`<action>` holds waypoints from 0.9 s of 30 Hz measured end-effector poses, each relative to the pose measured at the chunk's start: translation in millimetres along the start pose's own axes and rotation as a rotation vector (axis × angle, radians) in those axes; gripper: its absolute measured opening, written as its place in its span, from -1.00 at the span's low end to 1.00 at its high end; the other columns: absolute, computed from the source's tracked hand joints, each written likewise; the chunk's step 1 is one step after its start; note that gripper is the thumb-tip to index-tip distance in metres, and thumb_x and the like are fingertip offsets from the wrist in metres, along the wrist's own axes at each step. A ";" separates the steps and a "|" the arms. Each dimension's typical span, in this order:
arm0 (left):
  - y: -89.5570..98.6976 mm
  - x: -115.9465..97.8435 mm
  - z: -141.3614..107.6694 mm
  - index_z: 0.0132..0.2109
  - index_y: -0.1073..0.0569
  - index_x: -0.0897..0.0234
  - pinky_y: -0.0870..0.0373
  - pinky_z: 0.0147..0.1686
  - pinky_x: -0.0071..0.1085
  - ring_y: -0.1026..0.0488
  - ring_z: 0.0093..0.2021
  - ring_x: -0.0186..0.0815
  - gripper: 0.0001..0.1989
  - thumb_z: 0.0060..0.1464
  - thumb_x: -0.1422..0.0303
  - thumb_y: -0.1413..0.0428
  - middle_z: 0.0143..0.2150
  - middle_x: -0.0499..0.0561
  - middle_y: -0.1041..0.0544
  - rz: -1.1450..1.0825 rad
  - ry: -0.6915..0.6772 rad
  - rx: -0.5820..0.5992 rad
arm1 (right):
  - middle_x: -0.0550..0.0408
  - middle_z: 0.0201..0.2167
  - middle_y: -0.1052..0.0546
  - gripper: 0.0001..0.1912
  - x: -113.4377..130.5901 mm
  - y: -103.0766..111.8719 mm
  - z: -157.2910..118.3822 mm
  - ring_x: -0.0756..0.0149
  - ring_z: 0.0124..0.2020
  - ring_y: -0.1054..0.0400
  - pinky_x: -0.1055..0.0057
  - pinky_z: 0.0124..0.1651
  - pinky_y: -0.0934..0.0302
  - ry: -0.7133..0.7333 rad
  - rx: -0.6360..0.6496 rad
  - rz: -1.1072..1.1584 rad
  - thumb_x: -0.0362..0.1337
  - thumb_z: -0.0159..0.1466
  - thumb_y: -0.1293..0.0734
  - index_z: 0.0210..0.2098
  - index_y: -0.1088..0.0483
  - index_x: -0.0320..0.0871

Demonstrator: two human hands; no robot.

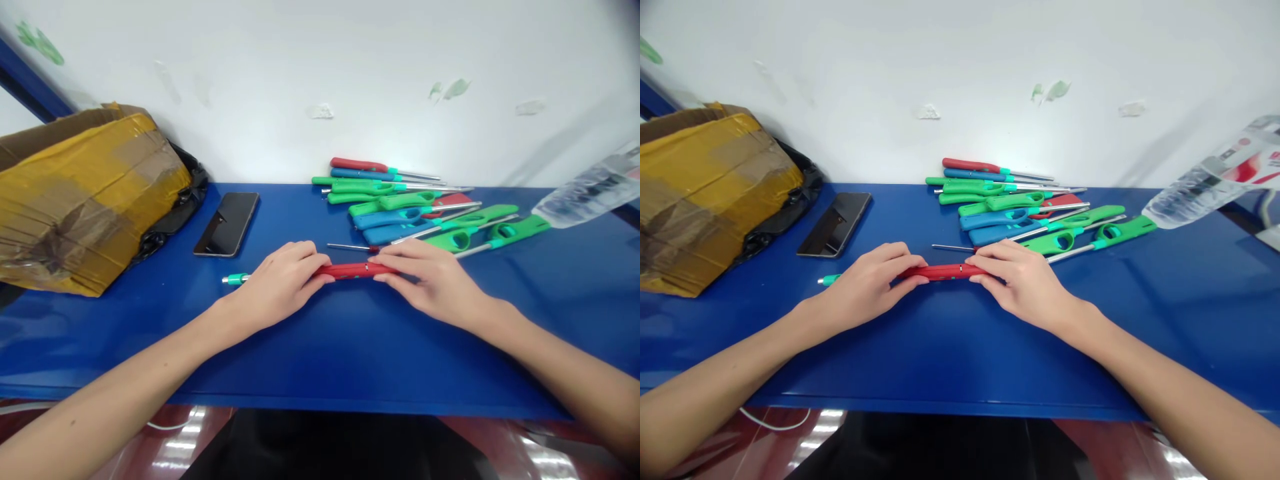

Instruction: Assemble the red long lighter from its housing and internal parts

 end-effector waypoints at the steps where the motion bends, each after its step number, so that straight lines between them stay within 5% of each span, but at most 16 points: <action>1: -0.1 0.1 0.8 -0.06 -0.51 0.34 -0.36 -0.29 -0.41 -0.40 -0.31 -0.31 -0.76 0.31 0.30 -0.03 -0.25 0.05 -0.46 -0.019 0.010 0.018 | -0.03 -0.15 -0.59 -0.79 0.2 0.0 0.1 0.17 -0.15 -0.47 0.20 -0.09 -0.42 0.004 0.001 -0.005 -0.32 0.33 -0.33 -0.06 -0.52 -0.11; 9: -5.9 -0.2 3.8 0.00 -0.52 0.24 -0.42 -0.19 -0.36 -0.53 -0.19 -0.26 -0.75 0.31 0.26 -0.04 -0.19 0.02 -0.61 -0.048 -0.022 0.070 | -0.03 -0.15 -0.59 -0.80 6.2 -5.3 1.7 0.18 -0.16 -0.44 0.23 -0.11 -0.39 0.047 0.011 -0.016 -0.34 0.32 -0.34 -0.06 -0.50 -0.16; 19: -6.6 -10.1 1.0 -0.13 -0.56 0.27 -0.42 -0.16 -0.30 -0.59 -0.33 -0.28 -0.77 0.31 0.27 -0.05 -0.31 -0.02 -0.65 0.037 -0.139 -0.108 | -0.05 -0.23 -0.57 -0.78 13.4 -9.9 5.2 0.23 -0.24 -0.43 0.26 -0.15 -0.39 0.066 0.002 0.047 -0.27 0.31 -0.37 -0.09 -0.52 -0.24; 27: -13.7 -13.9 3.4 -0.06 -0.51 0.31 -0.44 -0.21 -0.32 -0.59 -0.22 -0.23 -0.74 0.31 0.23 -0.05 -0.21 0.03 -0.64 0.049 -0.114 -0.025 | -0.01 -0.30 -0.59 -0.85 18.9 -7.0 6.8 0.24 -0.30 -0.41 0.29 -0.24 -0.36 0.091 -0.044 0.000 -0.31 0.31 -0.36 -0.18 -0.55 -0.21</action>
Point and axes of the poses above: each hand's wrist, its own z-axis towards the middle knuckle, its own y-axis out of the back of the hand, x = y × z, the point moved 5 cm from there along z, towards the middle knuckle
